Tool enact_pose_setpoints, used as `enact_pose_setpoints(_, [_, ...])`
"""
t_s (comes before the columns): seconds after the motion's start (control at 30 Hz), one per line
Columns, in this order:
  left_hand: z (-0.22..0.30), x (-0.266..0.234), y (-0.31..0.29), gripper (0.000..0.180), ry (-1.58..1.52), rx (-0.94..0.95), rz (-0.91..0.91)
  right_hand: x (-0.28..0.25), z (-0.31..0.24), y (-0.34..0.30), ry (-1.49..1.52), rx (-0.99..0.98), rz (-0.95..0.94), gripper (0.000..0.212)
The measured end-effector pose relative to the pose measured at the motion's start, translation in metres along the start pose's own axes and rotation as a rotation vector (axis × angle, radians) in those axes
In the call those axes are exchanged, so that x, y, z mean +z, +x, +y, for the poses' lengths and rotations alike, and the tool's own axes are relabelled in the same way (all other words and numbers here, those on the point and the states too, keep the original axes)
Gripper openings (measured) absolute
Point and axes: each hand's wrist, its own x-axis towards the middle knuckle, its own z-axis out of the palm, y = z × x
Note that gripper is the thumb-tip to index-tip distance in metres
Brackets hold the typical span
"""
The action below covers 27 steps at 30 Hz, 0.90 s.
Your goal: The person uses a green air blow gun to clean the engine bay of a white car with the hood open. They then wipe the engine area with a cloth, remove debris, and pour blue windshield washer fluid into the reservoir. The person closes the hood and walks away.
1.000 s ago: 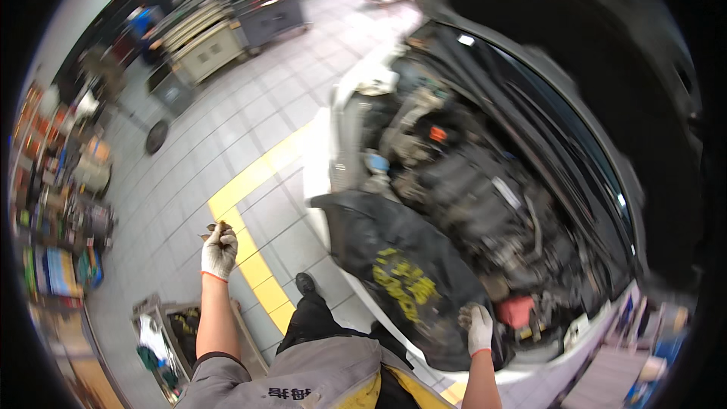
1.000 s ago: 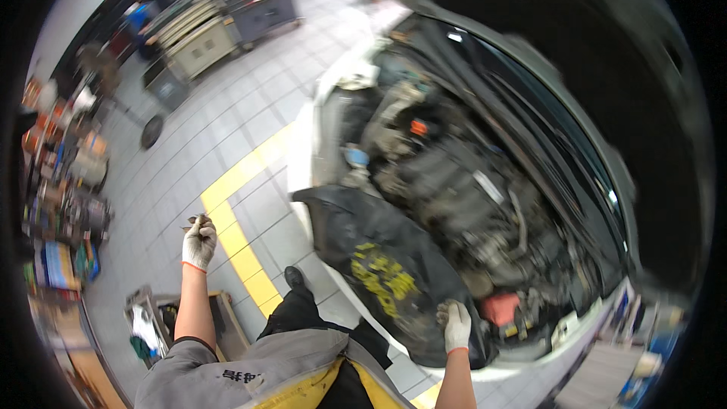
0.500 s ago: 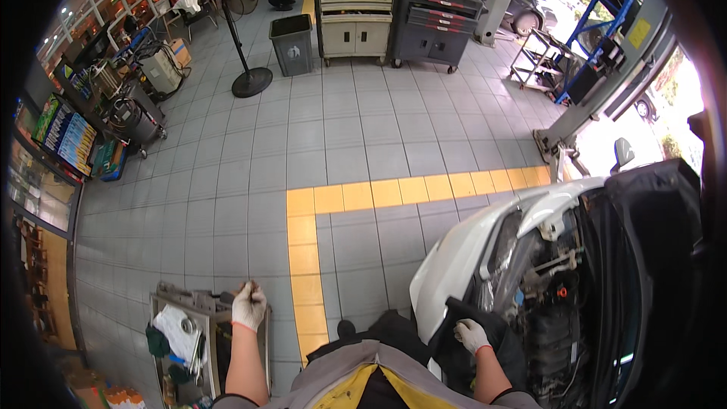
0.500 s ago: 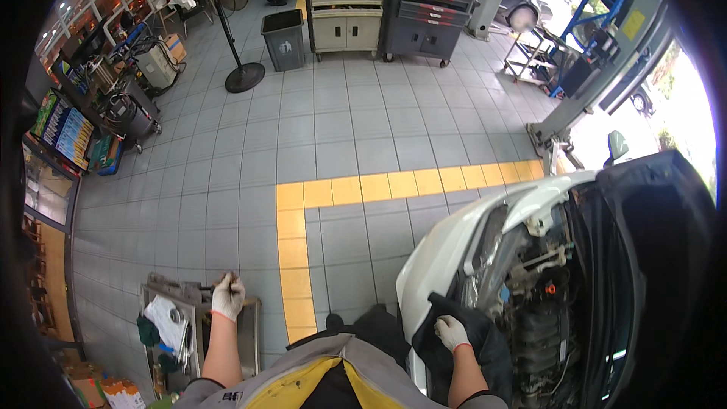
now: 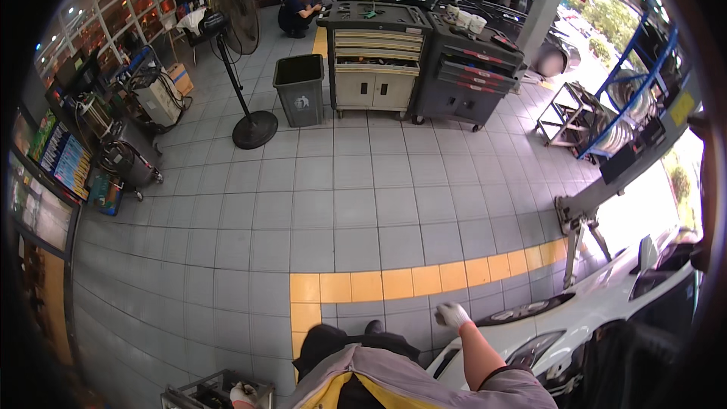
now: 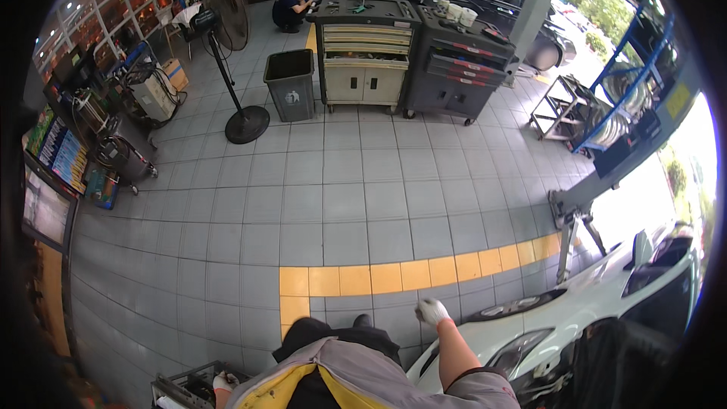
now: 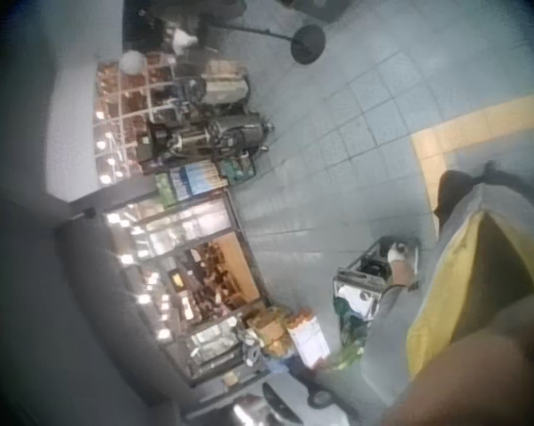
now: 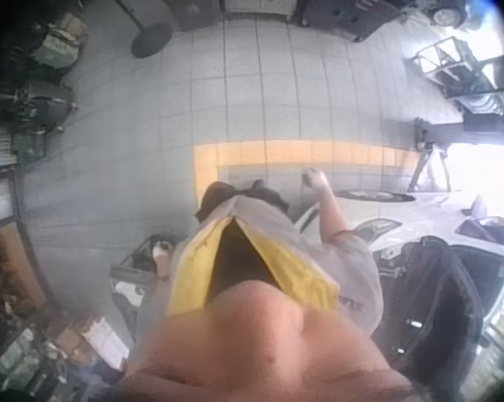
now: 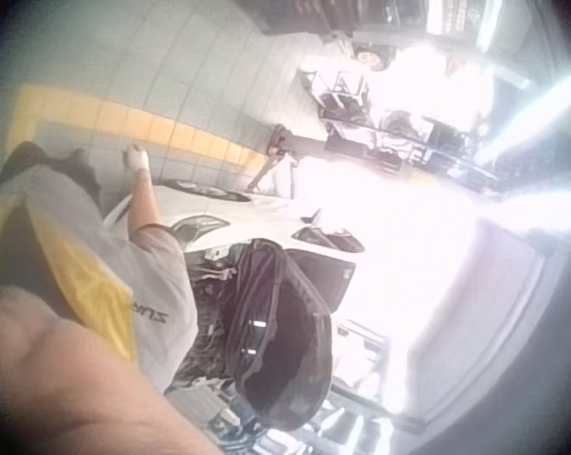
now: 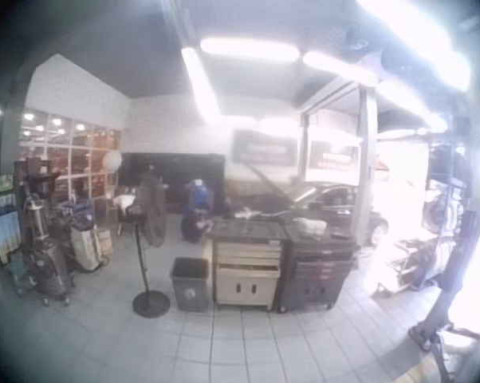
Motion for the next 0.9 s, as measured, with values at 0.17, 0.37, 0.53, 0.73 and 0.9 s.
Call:
enact_pose_setpoints(0.17, [-0.030, 0.178, -0.003, 0.035, -0.087, 0.165, -0.037, 0.059, -0.280, 0.122, -0.456, -0.365, 0.067, 0.042])
enact_pose_setpoints(0.37, [-0.052, 0.488, 0.007, 0.007, 0.183, 0.140, -0.151, 0.085, -0.433, 0.256, -0.227, -0.416, 0.161, 0.030])
enact_pose_setpoints(0.53, [-0.045, 0.853, -0.091, 0.007, 0.565, 0.285, -0.611, 0.071, -0.410, 0.313, -0.135, 0.165, 0.144, 0.014])
enact_pose_setpoints(0.73, [-0.047, 1.273, -0.278, 0.019, 0.299, 0.179, -0.963, 0.074, -0.413, 0.387, -0.022, 0.591, 0.228, 0.017])
enact_pose_setpoints(0.9, [-0.079, 1.523, -0.315, 0.021, 0.360, 0.168, -1.126, 0.096, -0.573, 0.561, -1.737, 0.047, -0.432, 0.017])
